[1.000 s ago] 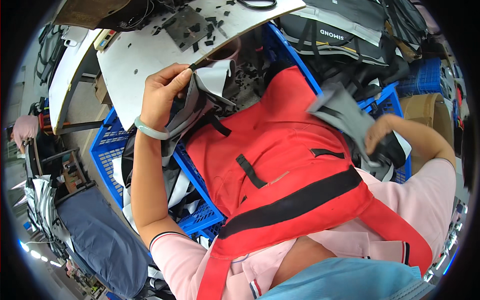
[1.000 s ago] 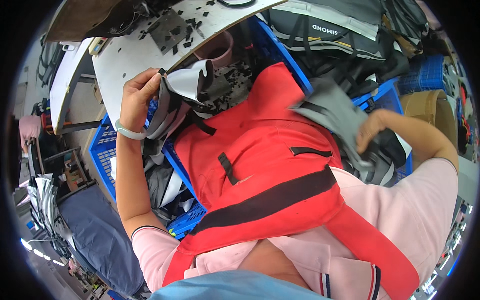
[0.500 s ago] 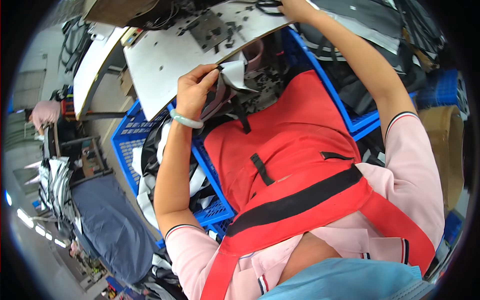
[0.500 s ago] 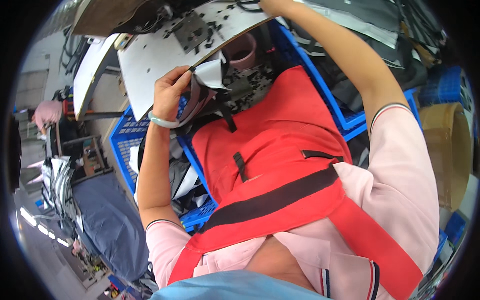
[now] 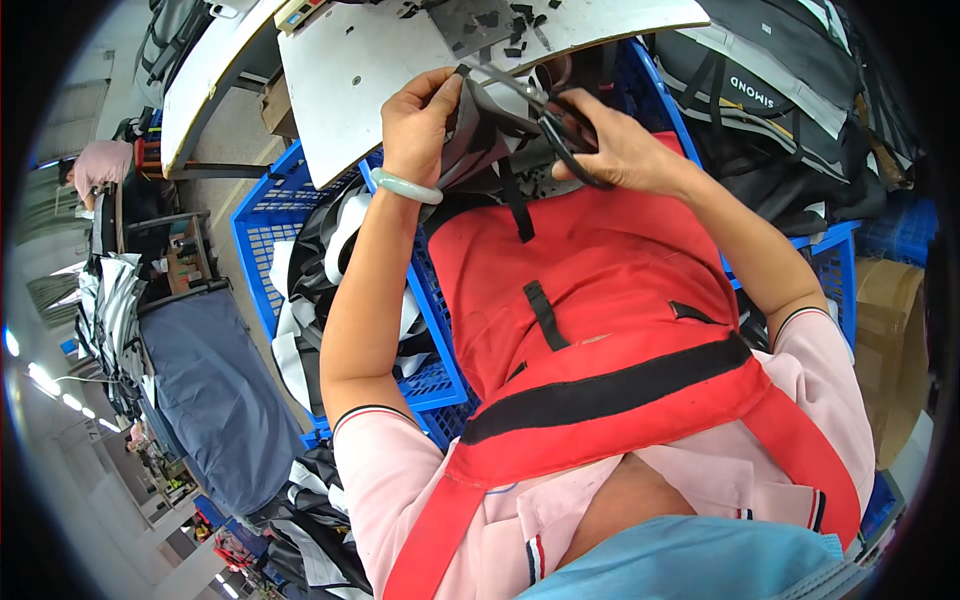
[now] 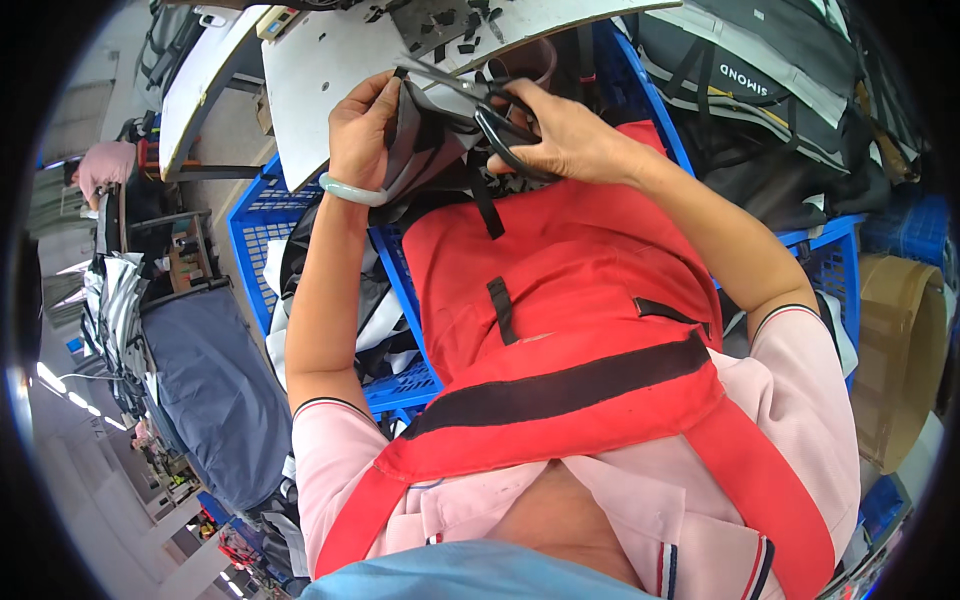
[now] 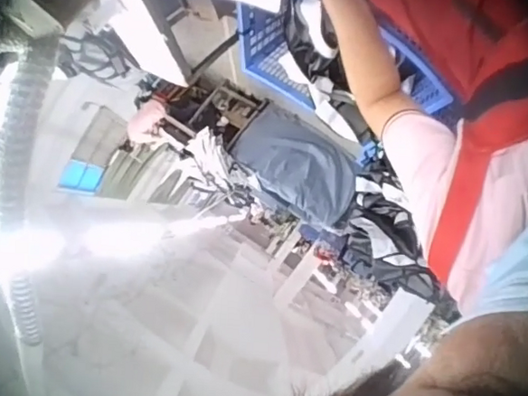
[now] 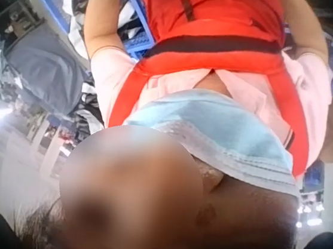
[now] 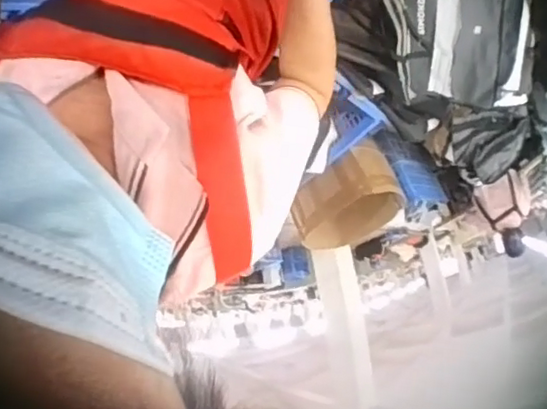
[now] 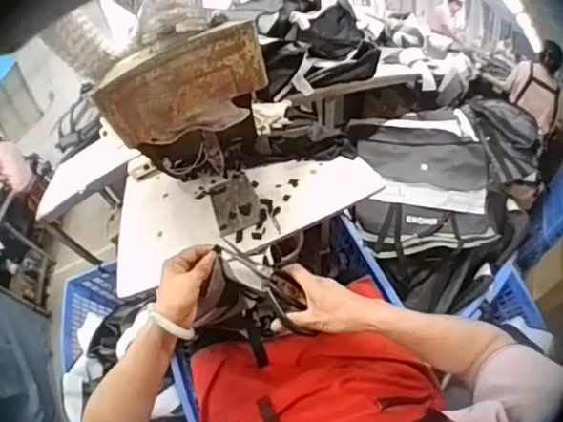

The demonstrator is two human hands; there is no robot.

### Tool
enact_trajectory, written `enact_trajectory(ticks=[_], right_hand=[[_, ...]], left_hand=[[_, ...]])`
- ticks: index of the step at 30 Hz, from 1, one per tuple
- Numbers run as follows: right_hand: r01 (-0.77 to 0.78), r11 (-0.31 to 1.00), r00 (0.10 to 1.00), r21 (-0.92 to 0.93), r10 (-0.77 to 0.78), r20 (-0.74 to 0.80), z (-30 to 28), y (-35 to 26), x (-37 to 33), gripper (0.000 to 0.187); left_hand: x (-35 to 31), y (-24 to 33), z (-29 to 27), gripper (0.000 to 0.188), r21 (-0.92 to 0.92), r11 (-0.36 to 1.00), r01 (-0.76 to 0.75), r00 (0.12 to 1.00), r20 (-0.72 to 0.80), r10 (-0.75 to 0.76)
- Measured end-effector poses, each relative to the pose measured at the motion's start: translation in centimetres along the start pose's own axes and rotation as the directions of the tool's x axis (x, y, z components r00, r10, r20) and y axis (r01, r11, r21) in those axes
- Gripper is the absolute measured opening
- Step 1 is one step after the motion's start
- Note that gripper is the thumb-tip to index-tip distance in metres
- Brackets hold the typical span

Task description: Manually trimming excess material and inspecting fabric components for backpacks or bags.

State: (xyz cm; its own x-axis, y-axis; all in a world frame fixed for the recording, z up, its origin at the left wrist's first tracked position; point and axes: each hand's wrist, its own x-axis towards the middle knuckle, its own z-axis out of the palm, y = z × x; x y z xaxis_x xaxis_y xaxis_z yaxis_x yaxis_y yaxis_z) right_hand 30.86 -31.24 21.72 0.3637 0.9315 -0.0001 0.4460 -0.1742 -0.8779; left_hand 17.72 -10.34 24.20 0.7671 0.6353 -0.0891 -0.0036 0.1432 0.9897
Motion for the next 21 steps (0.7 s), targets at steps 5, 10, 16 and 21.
enact_trajectory(ticks=[5, 10, 16, 21], right_hand=[[-0.011, 1.0, 0.998, -0.011, 0.011, 0.062, 0.6, -0.9, 0.2, 0.087], [0.015, 1.0, 0.999, -0.008, -0.014, 0.042, 0.5, -0.6, 0.5, 0.054], [0.087, 0.978, 0.981, -0.192, -0.118, -0.156, -3.4, 1.5, 4.2, 0.033], [0.195, 0.74, 0.792, -0.644, -0.506, -0.342, -11.9, 7.3, 10.1, 0.033]], left_hand=[[-0.6, -0.4, 0.4, 0.018, 0.107, 0.994, -0.01, 1.0, 0.014, 0.009], [-0.5, -0.5, 0.5, 0.019, 0.069, 0.998, 0.01, 1.0, 0.001, -0.01], [-0.5, 1.1, 0.3, 0.018, 0.148, 0.989, 0.007, 1.0, 0.015, -0.009], [-1.5, 5.4, 1.4, 0.017, 0.168, 0.982, -0.091, 0.99, 0.12, 0.071]])
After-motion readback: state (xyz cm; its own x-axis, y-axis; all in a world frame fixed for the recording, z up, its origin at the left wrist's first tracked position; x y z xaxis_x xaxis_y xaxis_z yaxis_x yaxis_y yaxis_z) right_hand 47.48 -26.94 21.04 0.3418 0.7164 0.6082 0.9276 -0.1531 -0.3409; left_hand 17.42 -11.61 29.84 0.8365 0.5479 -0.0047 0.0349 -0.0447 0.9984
